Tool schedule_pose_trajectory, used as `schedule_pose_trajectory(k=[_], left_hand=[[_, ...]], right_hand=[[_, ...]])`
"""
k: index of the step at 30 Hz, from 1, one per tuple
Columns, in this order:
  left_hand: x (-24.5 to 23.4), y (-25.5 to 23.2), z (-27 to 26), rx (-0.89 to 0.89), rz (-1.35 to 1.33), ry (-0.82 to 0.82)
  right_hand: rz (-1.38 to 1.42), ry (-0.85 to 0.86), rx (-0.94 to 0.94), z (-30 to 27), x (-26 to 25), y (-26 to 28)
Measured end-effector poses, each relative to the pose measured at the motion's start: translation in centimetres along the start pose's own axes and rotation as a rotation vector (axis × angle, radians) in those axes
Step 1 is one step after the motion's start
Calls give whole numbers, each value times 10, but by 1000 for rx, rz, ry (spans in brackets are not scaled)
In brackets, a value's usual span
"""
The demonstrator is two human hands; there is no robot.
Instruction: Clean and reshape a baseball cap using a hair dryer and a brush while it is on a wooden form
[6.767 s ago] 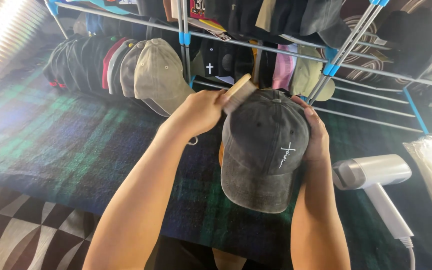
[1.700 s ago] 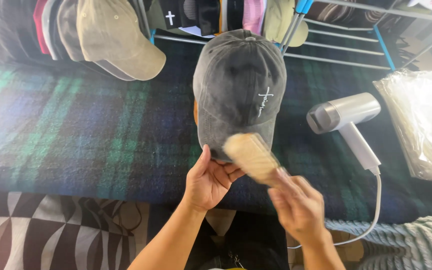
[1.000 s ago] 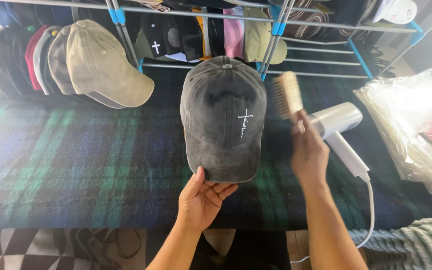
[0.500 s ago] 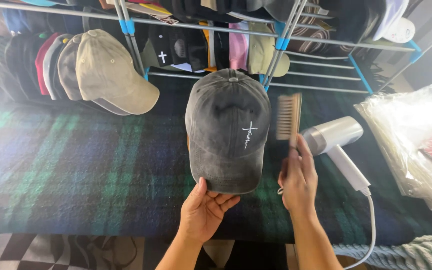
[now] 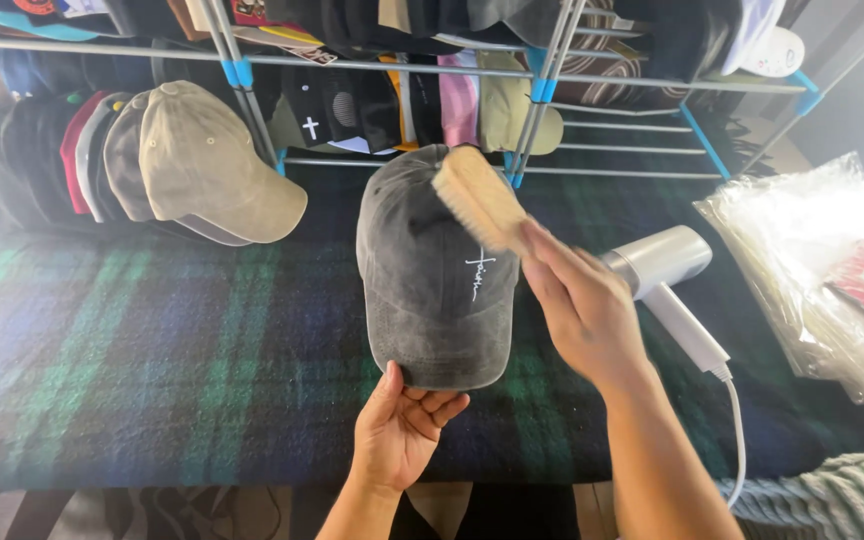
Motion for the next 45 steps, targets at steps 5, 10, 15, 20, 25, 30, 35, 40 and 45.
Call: schedule_pose_trajectory(k=[5,10,15,20,25,30,35,40,45], left_hand=[[-3,1,0,-30,42,-46],[-1,-1,-1,-46,63,-71],[-6,2,1,-2,19,-12],[-15,4,-4,-55,46,-123],[-3,4,2,14,33,49],[-14,8,0,-59,57,-135],[2,-3,-1,-4,65,-21],[0,1,0,18,35,10],[2,-6,-7,17,88,-26]], right_hand=[[620,200,835,-39,8,-329],[558,-321,887,-36,-12,-156],[438,-290,404,-33,15,-95],[842,-443,964,-84,36,-142],[704,-471,712,-85,16,-89],[906,-470,983,-104,47,-146],[469,-419,558,-56,-13,-86],[244,-166,690,-32,-2,-153],[457,-308,930,-38,-9,-135]])
Point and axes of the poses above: each hand's wrist, its own z-axis towards the middle knuckle, its own x-axis out of the palm, y = z × x, the point moved 9 cm from there along z, towards the middle knuckle, and after that the axes turned 14 degrees about z, right-handed, at the moved point
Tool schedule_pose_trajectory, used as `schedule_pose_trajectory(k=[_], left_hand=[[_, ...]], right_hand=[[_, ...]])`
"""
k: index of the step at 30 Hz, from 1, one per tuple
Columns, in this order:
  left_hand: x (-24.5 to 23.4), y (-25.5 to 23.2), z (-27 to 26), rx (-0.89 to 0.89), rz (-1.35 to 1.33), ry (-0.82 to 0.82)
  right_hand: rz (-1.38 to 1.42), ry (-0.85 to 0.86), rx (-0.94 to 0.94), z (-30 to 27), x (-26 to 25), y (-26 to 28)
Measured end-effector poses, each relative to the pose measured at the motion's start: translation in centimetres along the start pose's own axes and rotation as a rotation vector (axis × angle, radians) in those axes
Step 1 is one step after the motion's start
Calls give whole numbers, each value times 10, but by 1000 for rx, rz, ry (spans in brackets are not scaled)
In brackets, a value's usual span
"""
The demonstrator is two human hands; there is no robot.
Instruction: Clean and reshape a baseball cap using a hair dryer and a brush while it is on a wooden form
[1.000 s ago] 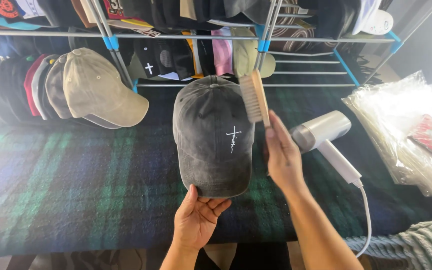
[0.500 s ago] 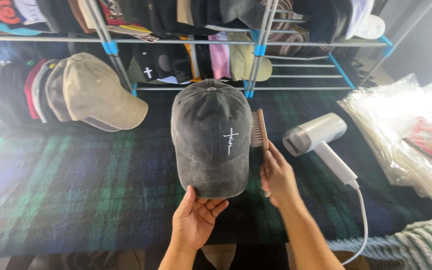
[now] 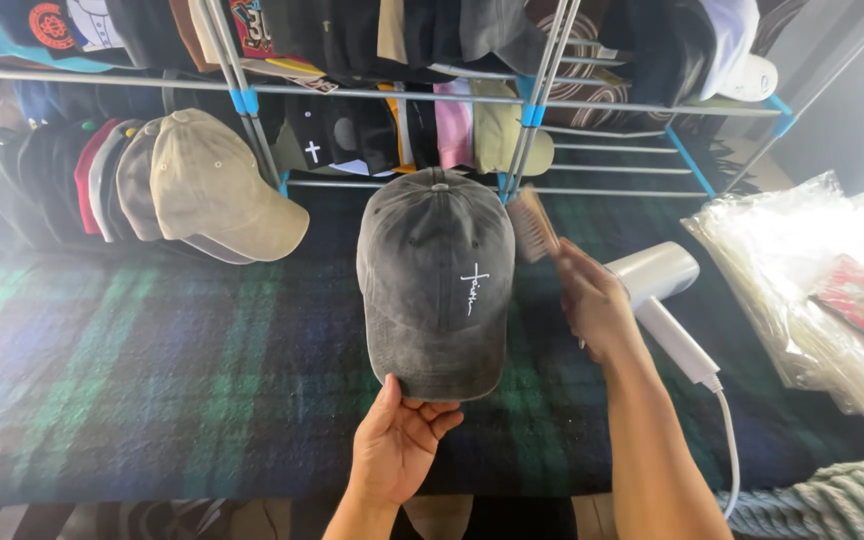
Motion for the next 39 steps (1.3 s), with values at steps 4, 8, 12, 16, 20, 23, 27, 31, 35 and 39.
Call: schedule_pose_trajectory(k=[4,8,12,16,20,23,27,31,35,39], left_hand=[[-2,5,6,20,-15,23],[-10,10,8,-19,-37,-41],[-10,11,7,5,-19,32],[-5,9,7,27,-50,50],[-10,8,7,-31,-10,-75],[-4,11,13,-5,-36,13],[-12,12,9,21,-62,34],[-17,10,-1,-46,-1,-88],[-7,2,4,12,-17,-3],[-4,4,5,14,-18,6]], right_hand=[[139,25,-189,-30,20,11],[407,60,-1,-26,29,-60],[411,-77,-64,-54,20,-39],[72,79,-377,-86,38,-36],[305,-92,8,-48,13,-82],[309,-31,-205,-54,4,-34],[161,192,-426,-41,32,-13],[354,411,20,33,11,-60],[-70,115,-241,4,16,52],[-280,221,11,6,47,78]])
Point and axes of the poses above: each hand's wrist, its own z-axis towards the middle knuckle, its own x-axis out of the palm, y = z × x, the point moved 9 cm from there along z, towards the middle knuckle, and after that the axes turned 14 degrees about z, right-handed, at the moved point
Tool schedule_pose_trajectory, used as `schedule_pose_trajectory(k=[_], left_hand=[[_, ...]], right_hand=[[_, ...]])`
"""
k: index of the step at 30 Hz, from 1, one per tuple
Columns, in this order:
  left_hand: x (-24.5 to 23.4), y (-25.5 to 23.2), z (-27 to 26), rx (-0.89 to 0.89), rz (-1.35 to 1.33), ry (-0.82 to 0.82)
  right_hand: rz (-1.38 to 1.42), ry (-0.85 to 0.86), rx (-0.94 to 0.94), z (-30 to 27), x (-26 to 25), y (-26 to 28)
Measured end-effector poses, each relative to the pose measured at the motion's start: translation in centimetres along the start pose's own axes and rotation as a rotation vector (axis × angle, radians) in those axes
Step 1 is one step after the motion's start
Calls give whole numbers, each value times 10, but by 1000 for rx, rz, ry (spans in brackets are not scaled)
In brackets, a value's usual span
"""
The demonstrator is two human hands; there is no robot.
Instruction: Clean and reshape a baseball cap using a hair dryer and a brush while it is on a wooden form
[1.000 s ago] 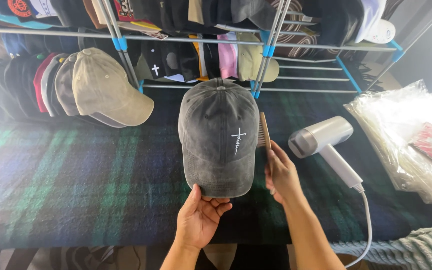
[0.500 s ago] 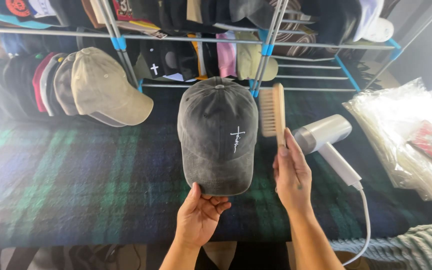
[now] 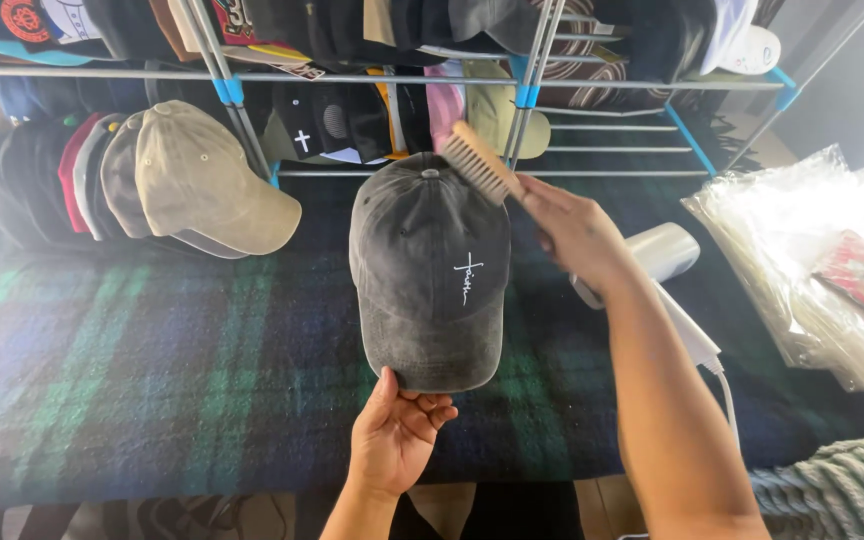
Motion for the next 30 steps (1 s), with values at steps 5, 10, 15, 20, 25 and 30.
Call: schedule_pose_trajectory(k=[5,10,15,20,25,30], left_hand=[[-2,1,-2,-12,-5,0],[2,0,-3,-25,21,-1],[-6,9,3,-51,-5,-41],[1,3,-1,-25,3,-11],[-8,6,-1,-51,10,-118],[-3,3,0,-26,16,-67]], right_hand=[[-202,41,54,29,-18,-24],[182,-6,-76,-2,-10,-24],[285,-29,314,-9,-11,-85],[334,-97,23,-19,-18,-54],[648,31,236,18,12,-133],[625,-77,33,13,-17,-89]])
Point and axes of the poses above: each hand's wrist, its own z-axis towards the middle knuckle, its own x-axis out of the palm, y = z × x, the point moved 9 cm from there along z, towards the middle knuckle, and after that the axes turned 14 degrees about z, right-handed, at the moved point
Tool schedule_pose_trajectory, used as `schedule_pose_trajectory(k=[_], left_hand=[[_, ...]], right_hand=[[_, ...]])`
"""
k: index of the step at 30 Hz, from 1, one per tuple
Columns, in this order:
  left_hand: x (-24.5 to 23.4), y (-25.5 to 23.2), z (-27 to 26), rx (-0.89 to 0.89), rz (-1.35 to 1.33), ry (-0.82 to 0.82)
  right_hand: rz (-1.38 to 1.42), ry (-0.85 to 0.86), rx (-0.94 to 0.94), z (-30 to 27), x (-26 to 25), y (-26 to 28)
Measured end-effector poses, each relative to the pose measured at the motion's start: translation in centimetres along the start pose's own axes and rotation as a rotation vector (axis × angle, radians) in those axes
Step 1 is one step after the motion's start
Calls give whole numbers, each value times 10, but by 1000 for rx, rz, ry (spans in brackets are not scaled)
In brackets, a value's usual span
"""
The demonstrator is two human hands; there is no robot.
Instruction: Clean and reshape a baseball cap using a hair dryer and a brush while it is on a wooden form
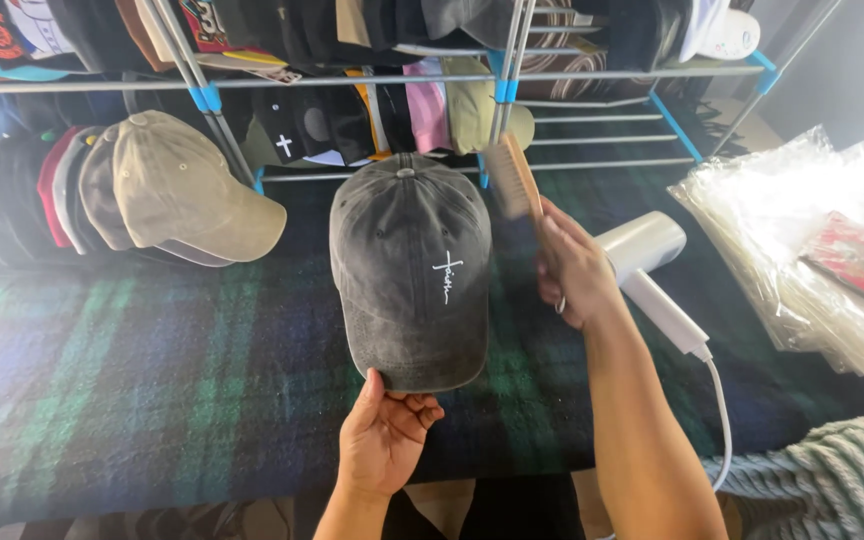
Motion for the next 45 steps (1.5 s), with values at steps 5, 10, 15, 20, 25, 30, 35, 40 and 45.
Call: schedule_pose_trajectory(k=[5,10,15,20,25,30,35,40,45], left_hand=[[-4,5,0,-22,-7,-12],[-2,2,1,-15,-11,12],[-8,4,0,-44,-14,-45],[3,-4,-3,3,-7,59],[6,-1,3,41,-64,91],[1,5,5,8,-138,120],[-4,9,4,9,-143,96],[11,0,0,-2,-178,118],[14,-14,-11,-41,-211,88]], right_hand=[[-219,77,239,7,14,-24],[-77,-117,19,-22,-3,-23],[-40,-114,-8,-25,-24,-77],[-482,-70,-480,-59,-14,16],[-995,256,-1033,-117,66,45],[-1008,668,-1385,-180,99,23],[-1242,630,-1372,-181,91,6],[-1164,609,-1222,-171,81,21],[-1459,792,-1370,-221,112,5]])
Point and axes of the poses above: each hand's wrist, its own z-axis towards the middle knuckle, its own x-axis out of the palm, y = z × x, the point moved 9 cm from there along z, towards the middle knuckle, and after that the axes turned 14 degrees about z, right-handed, at the moved point
